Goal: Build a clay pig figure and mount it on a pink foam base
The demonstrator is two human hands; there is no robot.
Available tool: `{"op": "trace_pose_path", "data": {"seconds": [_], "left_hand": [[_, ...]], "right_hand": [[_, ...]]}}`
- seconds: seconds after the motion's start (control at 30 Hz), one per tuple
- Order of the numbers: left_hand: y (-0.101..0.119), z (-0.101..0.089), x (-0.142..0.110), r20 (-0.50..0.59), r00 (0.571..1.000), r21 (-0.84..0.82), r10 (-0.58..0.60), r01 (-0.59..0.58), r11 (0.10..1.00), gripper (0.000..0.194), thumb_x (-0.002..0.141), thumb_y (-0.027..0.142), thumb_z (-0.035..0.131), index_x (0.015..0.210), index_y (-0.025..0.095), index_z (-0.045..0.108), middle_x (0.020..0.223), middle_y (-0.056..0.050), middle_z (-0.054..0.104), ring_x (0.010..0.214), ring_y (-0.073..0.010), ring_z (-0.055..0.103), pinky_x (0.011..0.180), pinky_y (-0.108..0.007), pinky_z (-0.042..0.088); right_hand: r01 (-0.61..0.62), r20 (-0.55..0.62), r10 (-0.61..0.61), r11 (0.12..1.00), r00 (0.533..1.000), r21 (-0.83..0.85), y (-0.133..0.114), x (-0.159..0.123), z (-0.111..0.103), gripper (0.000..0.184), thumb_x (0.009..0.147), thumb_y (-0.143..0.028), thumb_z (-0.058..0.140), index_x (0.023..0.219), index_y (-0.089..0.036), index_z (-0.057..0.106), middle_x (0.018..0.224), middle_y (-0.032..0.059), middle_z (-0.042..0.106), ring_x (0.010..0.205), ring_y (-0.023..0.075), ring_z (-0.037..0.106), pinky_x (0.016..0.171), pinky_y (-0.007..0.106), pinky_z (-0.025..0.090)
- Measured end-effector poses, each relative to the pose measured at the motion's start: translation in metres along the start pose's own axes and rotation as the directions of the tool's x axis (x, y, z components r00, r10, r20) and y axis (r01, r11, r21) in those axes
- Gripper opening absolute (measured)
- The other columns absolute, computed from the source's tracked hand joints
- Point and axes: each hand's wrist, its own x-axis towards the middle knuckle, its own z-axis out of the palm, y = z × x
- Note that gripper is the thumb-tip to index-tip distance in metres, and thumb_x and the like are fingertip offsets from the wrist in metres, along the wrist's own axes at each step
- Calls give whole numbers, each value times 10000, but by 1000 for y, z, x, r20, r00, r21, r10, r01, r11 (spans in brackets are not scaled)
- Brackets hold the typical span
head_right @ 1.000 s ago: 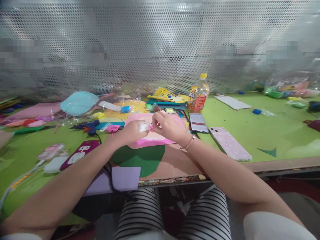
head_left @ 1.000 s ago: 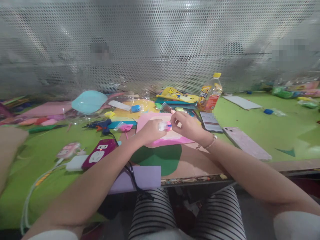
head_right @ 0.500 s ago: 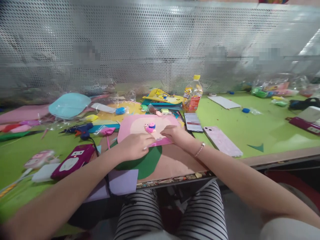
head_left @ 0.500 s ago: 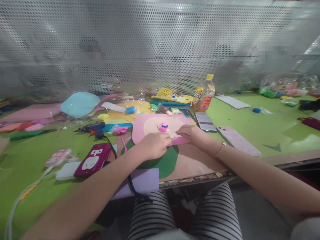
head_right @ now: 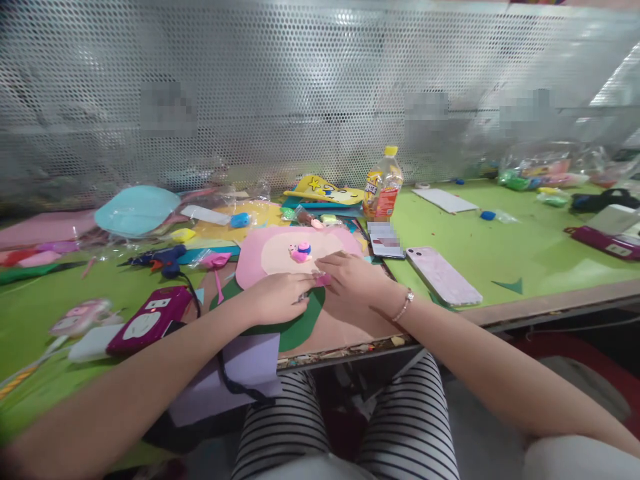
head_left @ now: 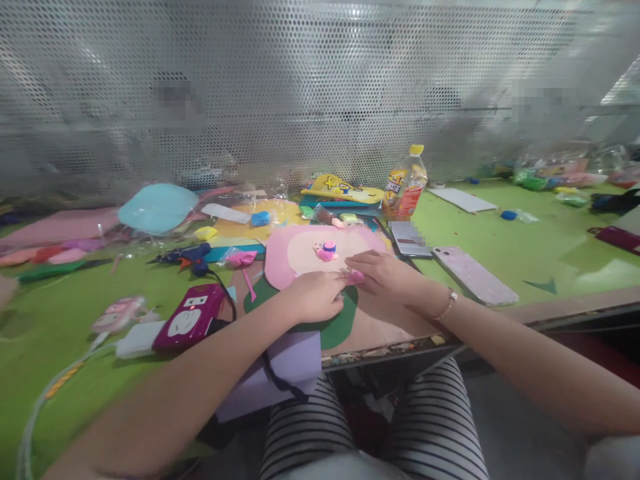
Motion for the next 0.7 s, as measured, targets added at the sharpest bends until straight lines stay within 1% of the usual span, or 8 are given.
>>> {"op": "trace_pose_path", "data": {"seconds": [0.07, 0.13, 0.27, 0.33, 0.47, 0.57, 0.63, 0.7], "left_hand": [[0, 0, 0, 15, 1000, 1, -5, 5, 1000, 355, 799, 187, 414, 1118, 158, 569, 1149, -89, 625, 1032, -229, 594, 858, -332, 468], [1, -1, 0, 23, 1000, -3, -7, 7, 1000, 349, 804, 188, 418, 1119, 148, 565, 1133, -100, 630, 1022, -236, 598, 849, -341, 471], [1, -2, 0, 27, 1000, -20, -2, 3, 1000, 360, 831, 217, 416, 1165, 149, 533, 1154, -104, 622, 1037, -235, 595, 854, -343, 467], [1, -3, 0, 24, 1000, -23, -1, 2, 1000, 372, 832, 221, 419, 1185, 152, 518, 1187, -103, 606, 1058, -234, 585, 863, -339, 461], [3, -3, 0, 30, 1000, -15, -8, 8, 1000, 335, 833, 222, 429, 1138, 138, 537, 1193, -114, 598, 1047, -232, 587, 865, -323, 450], [5, -4, -1, 50, 998, -13, -25, 25, 1000, 318, 849, 244, 422, 1127, 139, 534, 1159, -116, 611, 1022, -232, 595, 852, -323, 450], [6, -5, -1, 60, 998, -6, -33, 33, 999, 310, 854, 248, 411, 1118, 142, 534, 1134, -115, 620, 1003, -236, 601, 825, -325, 456], [6, -6, -1, 67, 997, 7, -40, 40, 999, 283, 848, 238, 402, 1067, 143, 553, 1098, -114, 633, 965, -235, 613, 789, -320, 463]], "right_hand": [[-5, 31, 5, 1000, 1000, 11, -8, -3, -2, 332, 919, -234, 375, 1195, -111, 512, 1126, 150, 596, 1051, 231, 537, 875, 402, 443], [-24, 58, 24, 1000, 998, -7, -16, -5, -3, 349, 938, -272, 334, 1194, -108, 505, 1141, 167, 589, 1077, 243, 533, 881, 424, 434], [-46, 67, 50, 997, 997, -58, -27, -9, -3, 532, 924, -448, 342, 1272, -59, 448, 1262, 217, 516, 1205, 288, 452, 945, 455, 392], [-50, 71, 56, 995, 996, -81, -31, -10, -1, 600, 921, -495, 314, 1289, -37, 439, 1289, 227, 497, 1237, 298, 423, 967, 463, 376], [-80, 76, 91, 988, 993, -134, -38, -13, 1, 616, 927, -496, 289, 1243, -10, 498, 1293, 243, 489, 1267, 318, 387, 988, 482, 356], [-85, 58, 94, 986, 994, -143, -40, -14, 2, 572, 932, -472, 300, 1172, -20, 555, 1255, 242, 514, 1239, 313, 420, 974, 473, 379], [-95, 39, 103, 982, 994, -161, -41, -14, 2, 550, 936, -454, 308, 1159, -19, 560, 1231, 244, 529, 1214, 310, 444, 965, 470, 391], [-120, 30, 128, 975, 991, -187, -42, -13, 2, 531, 943, -432, 303, 1174, -20, 547, 1225, 243, 535, 1200, 306, 457, 955, 466, 399]]}}
